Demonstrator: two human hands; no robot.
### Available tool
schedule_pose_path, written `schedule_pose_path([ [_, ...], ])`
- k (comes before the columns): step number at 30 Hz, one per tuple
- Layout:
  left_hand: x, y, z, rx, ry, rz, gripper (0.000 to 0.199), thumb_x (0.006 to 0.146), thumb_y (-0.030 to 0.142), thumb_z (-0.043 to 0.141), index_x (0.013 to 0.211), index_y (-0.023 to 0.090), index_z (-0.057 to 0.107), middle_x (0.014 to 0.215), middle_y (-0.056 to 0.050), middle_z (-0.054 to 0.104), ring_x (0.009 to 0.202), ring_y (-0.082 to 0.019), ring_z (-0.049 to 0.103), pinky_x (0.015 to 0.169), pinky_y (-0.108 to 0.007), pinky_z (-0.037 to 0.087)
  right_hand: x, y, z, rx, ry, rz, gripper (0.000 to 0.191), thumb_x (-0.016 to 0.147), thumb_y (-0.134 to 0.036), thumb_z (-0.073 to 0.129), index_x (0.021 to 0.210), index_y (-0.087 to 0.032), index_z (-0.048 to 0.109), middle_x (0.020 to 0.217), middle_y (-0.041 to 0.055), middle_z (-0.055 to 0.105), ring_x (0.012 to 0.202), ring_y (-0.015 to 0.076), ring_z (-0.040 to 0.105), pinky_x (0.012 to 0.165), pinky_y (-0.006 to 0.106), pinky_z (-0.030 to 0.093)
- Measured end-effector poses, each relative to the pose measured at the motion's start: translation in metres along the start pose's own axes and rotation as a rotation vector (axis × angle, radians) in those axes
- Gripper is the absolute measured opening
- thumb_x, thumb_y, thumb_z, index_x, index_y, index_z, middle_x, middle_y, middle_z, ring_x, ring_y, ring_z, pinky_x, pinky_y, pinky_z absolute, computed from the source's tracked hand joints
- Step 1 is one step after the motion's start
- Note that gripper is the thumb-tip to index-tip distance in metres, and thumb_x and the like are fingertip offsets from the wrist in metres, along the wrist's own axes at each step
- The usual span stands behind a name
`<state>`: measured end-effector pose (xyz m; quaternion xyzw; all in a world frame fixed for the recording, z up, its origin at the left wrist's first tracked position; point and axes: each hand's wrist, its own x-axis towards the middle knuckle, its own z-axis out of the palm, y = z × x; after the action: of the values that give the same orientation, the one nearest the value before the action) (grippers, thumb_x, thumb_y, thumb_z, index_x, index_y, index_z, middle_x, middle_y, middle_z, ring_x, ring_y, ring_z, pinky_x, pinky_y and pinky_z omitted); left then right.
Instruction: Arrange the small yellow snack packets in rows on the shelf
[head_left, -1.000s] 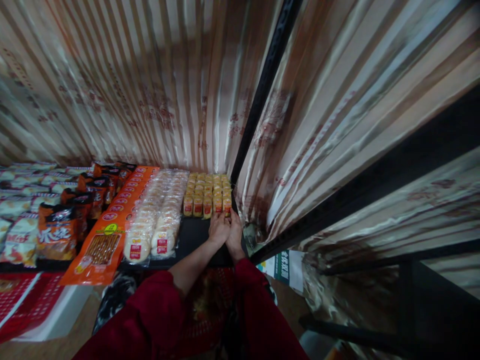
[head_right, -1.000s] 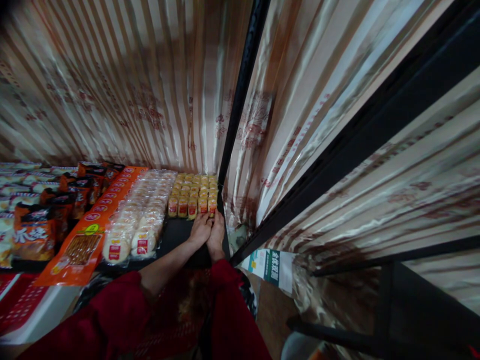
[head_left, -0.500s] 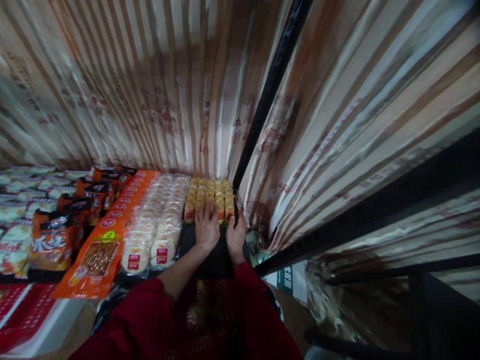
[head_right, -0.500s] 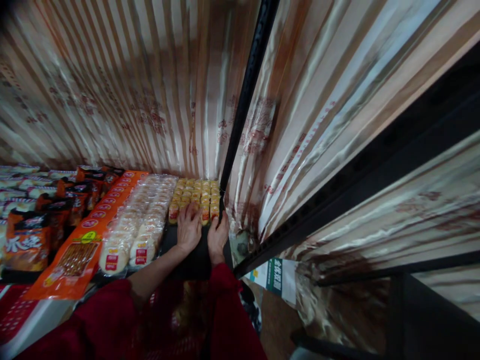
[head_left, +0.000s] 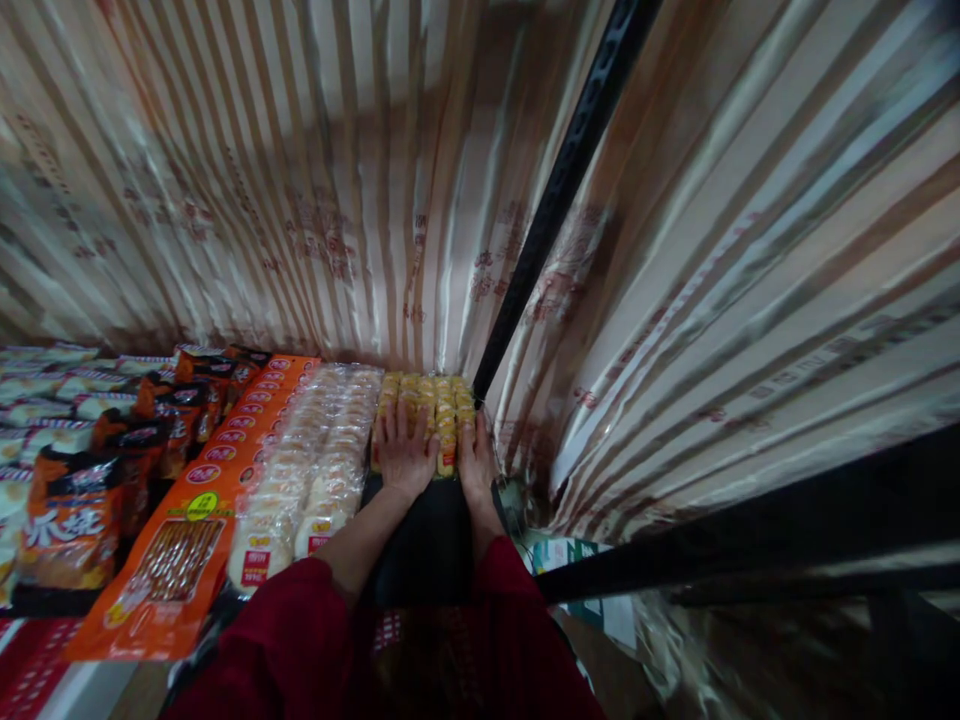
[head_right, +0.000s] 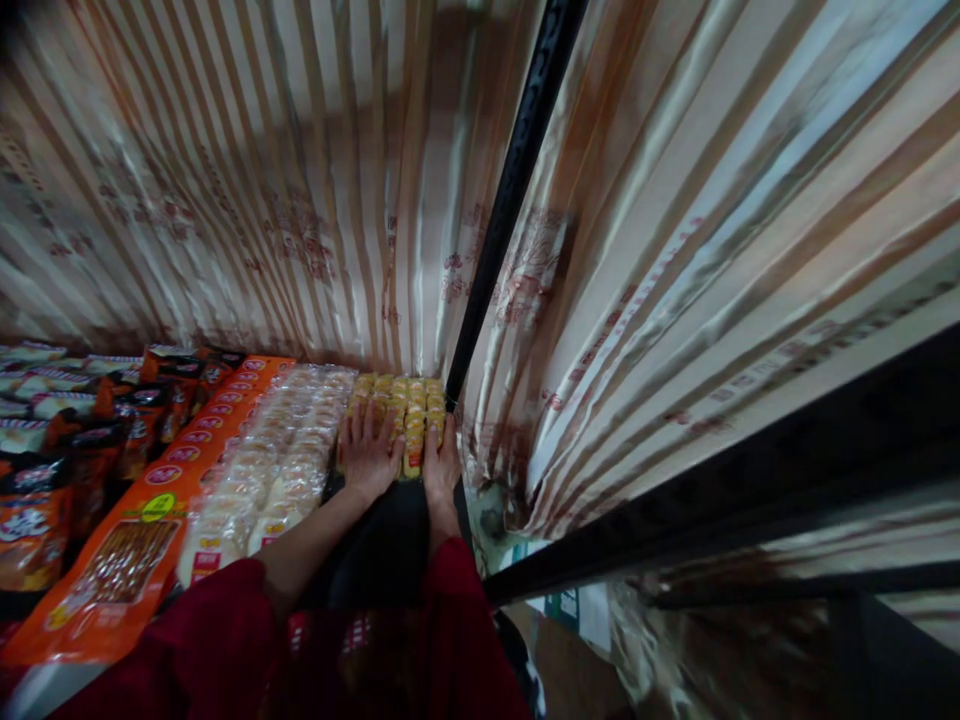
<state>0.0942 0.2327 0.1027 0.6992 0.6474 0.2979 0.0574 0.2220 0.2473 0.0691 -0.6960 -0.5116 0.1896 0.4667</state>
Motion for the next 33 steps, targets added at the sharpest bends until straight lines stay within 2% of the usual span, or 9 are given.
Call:
schedule_pose_path([
  [3, 0.001, -0.002, 0.007, 0.051, 0.025, 0.013, 0.052, 0.085, 0.041, 0.043, 0.135, 0.026, 0.041, 0.147, -0.007, 0.03, 0.139, -0.029, 0.011, 0.112, -0.051, 0.009, 0.002, 0.003, 0.006, -0.01, -0.002, -0.03, 0.061, 0.09, -0.049, 0.027, 0.141, -0.015, 0.029, 0.141, 0.0117, 0.04, 0.129, 0.0239, 0.037, 0.106, 0.041, 0.029],
  [7, 0.001, -0.007, 0.018, 0.143, 0.121, 0.077, 0.05, 0.086, 0.041, 0.042, 0.133, 0.024, 0.044, 0.144, -0.01, 0.037, 0.135, -0.031, 0.024, 0.109, -0.053, 0.016, 0.0, 0.0, 0.01, -0.021, -0.013, -0.03, 0.061, 0.091, -0.05, 0.024, 0.142, -0.017, 0.027, 0.142, 0.0093, 0.038, 0.13, 0.0224, 0.036, 0.107, 0.041, 0.028],
  [10, 0.001, -0.01, 0.022, 0.185, 0.157, 0.107, 0.05, 0.086, 0.04, 0.042, 0.133, 0.024, 0.045, 0.142, -0.011, 0.039, 0.134, -0.032, 0.027, 0.108, -0.053, 0.019, -0.003, -0.005, 0.012, -0.023, -0.007, -0.019, 0.061, 0.091, -0.05, 0.023, 0.142, -0.017, 0.028, 0.142, 0.0094, 0.038, 0.129, 0.0231, 0.036, 0.106, 0.042, 0.029],
  [17, 0.002, -0.011, 0.024, 0.19, 0.164, 0.116, 0.049, 0.086, 0.039, 0.042, 0.133, 0.023, 0.045, 0.14, -0.012, 0.041, 0.132, -0.032, 0.03, 0.108, -0.052, 0.021, -0.003, -0.004, 0.013, -0.001, -0.001, -0.067, 0.059, 0.091, -0.048, 0.022, 0.141, -0.017, 0.029, 0.142, 0.0098, 0.038, 0.13, 0.0216, 0.034, 0.107, 0.04, 0.029],
  [23, 0.0, -0.01, 0.021, 0.17, 0.202, 0.13, 0.049, 0.086, 0.041, 0.042, 0.132, 0.023, 0.045, 0.142, -0.01, 0.039, 0.136, -0.03, 0.024, 0.109, -0.052, 0.02, 0.002, -0.004, 0.004, 0.018, 0.008, 0.017, 0.066, 0.089, -0.053, 0.025, 0.14, -0.012, 0.031, 0.142, 0.0135, 0.037, 0.132, 0.0248, 0.033, 0.108, 0.042, 0.026],
  [27, 0.005, -0.01, 0.018, 0.149, 0.238, 0.138, 0.049, 0.085, 0.041, 0.044, 0.13, 0.022, 0.047, 0.143, -0.01, 0.038, 0.136, -0.03, 0.023, 0.109, -0.052, 0.021, 0.005, -0.007, -0.002, -0.051, 0.037, 0.04, 0.065, 0.087, -0.055, 0.03, 0.137, -0.015, 0.037, 0.137, 0.013, 0.044, 0.127, 0.0268, 0.04, 0.104, 0.043, 0.03],
  [30, 0.012, -0.01, 0.016, 0.138, 0.25, 0.141, 0.049, 0.085, 0.041, 0.045, 0.13, 0.021, 0.048, 0.142, -0.011, 0.039, 0.135, -0.031, 0.024, 0.108, -0.052, 0.022, 0.009, -0.007, -0.002, -0.056, 0.019, 0.033, 0.065, 0.086, -0.056, 0.032, 0.136, -0.015, 0.04, 0.136, 0.0125, 0.046, 0.125, 0.0264, 0.042, 0.103, 0.042, 0.032],
  [33, 0.018, -0.012, 0.015, 0.14, 0.231, 0.156, 0.05, 0.084, 0.043, 0.045, 0.129, 0.022, 0.048, 0.14, -0.012, 0.041, 0.134, -0.033, 0.026, 0.106, -0.053, 0.023, 0.011, -0.006, 0.0, -0.016, -0.023, -0.014, 0.067, 0.086, -0.055, 0.033, 0.139, -0.014, 0.035, 0.139, 0.0124, 0.042, 0.128, 0.0248, 0.039, 0.106, 0.04, 0.029],
])
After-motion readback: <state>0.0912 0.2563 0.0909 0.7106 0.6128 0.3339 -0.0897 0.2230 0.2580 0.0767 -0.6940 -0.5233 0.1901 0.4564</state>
